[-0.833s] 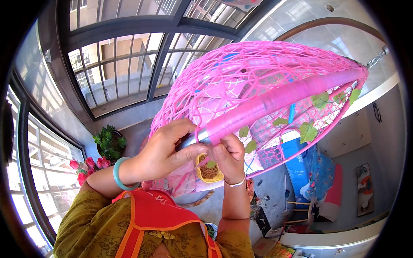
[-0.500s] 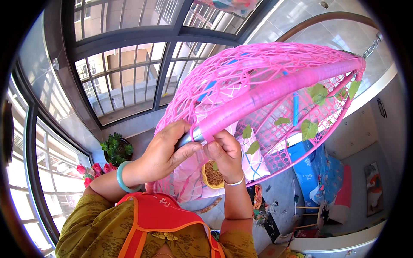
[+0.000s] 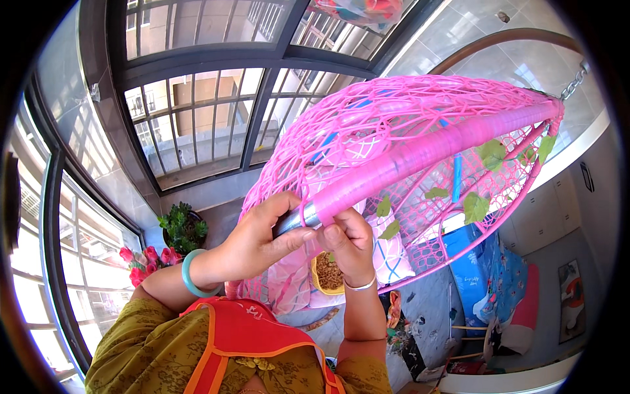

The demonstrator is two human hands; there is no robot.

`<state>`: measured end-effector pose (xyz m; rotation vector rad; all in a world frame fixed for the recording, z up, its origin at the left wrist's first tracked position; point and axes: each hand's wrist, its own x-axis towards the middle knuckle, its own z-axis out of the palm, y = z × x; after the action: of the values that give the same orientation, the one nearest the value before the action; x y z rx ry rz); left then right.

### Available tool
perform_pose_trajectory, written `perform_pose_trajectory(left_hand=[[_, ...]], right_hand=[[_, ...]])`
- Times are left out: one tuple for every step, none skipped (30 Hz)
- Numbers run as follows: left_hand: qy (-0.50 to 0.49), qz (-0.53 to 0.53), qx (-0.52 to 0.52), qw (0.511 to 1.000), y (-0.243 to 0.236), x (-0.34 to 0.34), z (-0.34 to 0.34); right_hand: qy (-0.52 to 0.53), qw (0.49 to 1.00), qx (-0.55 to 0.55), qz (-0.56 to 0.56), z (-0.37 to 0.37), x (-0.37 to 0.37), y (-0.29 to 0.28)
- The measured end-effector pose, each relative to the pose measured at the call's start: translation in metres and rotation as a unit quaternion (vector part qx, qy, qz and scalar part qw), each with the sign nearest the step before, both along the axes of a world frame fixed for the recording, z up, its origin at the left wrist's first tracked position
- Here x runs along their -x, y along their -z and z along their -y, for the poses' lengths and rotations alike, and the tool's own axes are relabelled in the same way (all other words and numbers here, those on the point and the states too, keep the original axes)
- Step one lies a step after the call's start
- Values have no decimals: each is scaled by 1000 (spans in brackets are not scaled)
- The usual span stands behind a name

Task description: The person wraps pink plastic ribbon around a pink wicker chair frame by hand.

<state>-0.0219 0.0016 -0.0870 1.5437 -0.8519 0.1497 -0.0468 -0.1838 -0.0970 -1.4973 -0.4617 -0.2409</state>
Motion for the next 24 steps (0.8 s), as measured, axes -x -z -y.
perform_pose_trajectory(left_hand=[[17, -45, 4, 999, 0, 0, 0], [35, -89, 8, 995, 0, 0, 1], [34, -89, 7, 995, 0, 0, 2], [29, -96, 17, 995, 0, 0, 3], [23, -103, 26, 994, 0, 0, 3], [23, -101, 24, 994, 0, 0, 4], [18, -101, 37, 994, 0, 0, 5], [22, -112, 45, 992, 0, 0, 6], [18, -98, 45, 994, 1, 1, 6], [5, -85, 35, 996, 1, 1, 5], [-10, -70, 27, 997, 1, 1, 5], [-2, -68, 19, 997, 1, 1, 6], [-8, -69, 38, 997, 1, 1, 7], [-14, -69, 57, 996, 0, 1, 8], [-22, -34, 54, 998, -1, 0, 9], [-20, -31, 48, 998, -1, 0, 9], [-32, -36, 31, 998, -2, 1, 9], [-44, -40, 13, 998, -3, 1, 9], [-42, -37, 6, 998, -4, 1, 9], [-49, -36, -22, 998, -5, 1, 8], [-57, -33, -51, 997, -5, 2, 8], [-54, -30, -60, 996, -5, 2, 8], [-57, -13, -47, 997, -4, 2, 9], [-58, 3, -36, 998, -4, 2, 10]], right_hand=[[1, 1000, -2, 0, -1, 0, 0], [2, 1000, -4, 1, -2, 0, -1], [10, 1000, -4, 8, -3, -1, -1], [18, 1000, -5, 16, -4, -1, -2], [17, 1000, -6, 17, -4, -1, -2], [3, 1000, -9, 19, -4, -1, -2], [0, 1000, -12, 12, -4, -1, -2], [-9, 1000, -14, 22, -3, -2, -1], [-25, 999, -24, 13, -3, -2, -1], [-41, 998, -44, 8, -2, -3, 0], [-35, 999, -40, 9, -2, -3, 1], [-31, 999, -39, 3, -2, -4, 2], [-27, 999, -38, -4, -2, -4, 2], [-23, 999, -43, -1, -2, -4, 2], [-35, 999, -39, -5, -3, -4, 2], [-47, 998, -35, -9, -3, -3, 1], [-18, 1000, -1, 8, -4, -2, 0], [-17, 1000, -1, 10, -4, 0, -2], [-27, 1000, -6, -3, -4, 2, -4], [-37, 999, -12, -17, -4, 3, -5], [-35, 999, -19, -14, -4, 4, -7], [-18, 1000, 16, 0, -4, 5, -7], [2, 998, 57, 13, -3, 4, -8], [6, 999, 41, 16, -2, 3, -8]])
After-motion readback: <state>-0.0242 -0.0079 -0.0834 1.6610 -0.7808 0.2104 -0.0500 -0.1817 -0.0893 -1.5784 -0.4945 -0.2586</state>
